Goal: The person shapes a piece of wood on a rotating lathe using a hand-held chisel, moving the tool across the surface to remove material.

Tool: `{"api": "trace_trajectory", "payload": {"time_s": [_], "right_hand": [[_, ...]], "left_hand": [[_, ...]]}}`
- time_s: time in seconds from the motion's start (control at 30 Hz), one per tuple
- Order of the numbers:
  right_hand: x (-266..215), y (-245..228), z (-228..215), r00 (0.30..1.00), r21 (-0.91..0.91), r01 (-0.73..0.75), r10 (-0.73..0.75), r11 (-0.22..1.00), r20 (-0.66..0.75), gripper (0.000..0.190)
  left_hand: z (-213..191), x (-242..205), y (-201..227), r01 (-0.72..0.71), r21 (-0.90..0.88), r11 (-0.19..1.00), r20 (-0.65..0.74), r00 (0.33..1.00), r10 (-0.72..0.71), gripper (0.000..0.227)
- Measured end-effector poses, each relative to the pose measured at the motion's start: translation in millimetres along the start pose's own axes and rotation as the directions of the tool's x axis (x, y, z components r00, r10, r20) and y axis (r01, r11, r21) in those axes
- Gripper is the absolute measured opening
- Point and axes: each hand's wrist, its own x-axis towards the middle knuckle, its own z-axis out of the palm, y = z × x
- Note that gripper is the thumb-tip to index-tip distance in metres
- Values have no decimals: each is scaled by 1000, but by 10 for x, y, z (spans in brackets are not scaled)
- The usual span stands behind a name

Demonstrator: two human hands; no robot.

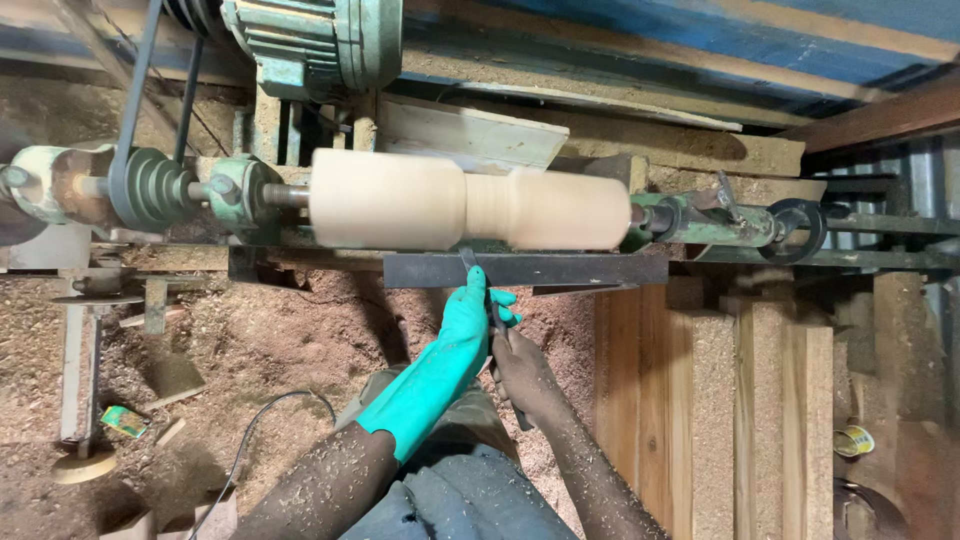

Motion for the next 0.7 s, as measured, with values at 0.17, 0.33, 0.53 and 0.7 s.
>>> {"api": "trace_trajectory", "payload": {"time_s": [0.17, 0.33, 0.53, 0.7], "right_hand": [[-30, -36, -1, 1000, 2, 6, -6, 1000, 3, 29], [8, -19, -28, 1000, 9, 14, -14, 1000, 12, 31], [8, -25, -25, 999, -1, 33, -33, 999, 16, 31], [15, -30, -19, 999, -18, 45, -45, 999, 10, 32]], "left_hand": [[34, 22, -4, 3, -34, 999, -43, 999, -4, 61], [38, 74, -35, -10, -91, 996, -51, 999, 6, 59], [22, 120, -76, -28, -156, 987, -41, 999, 22, 55], [8, 144, -98, -50, -135, 990, -30, 998, 46, 61]]}}
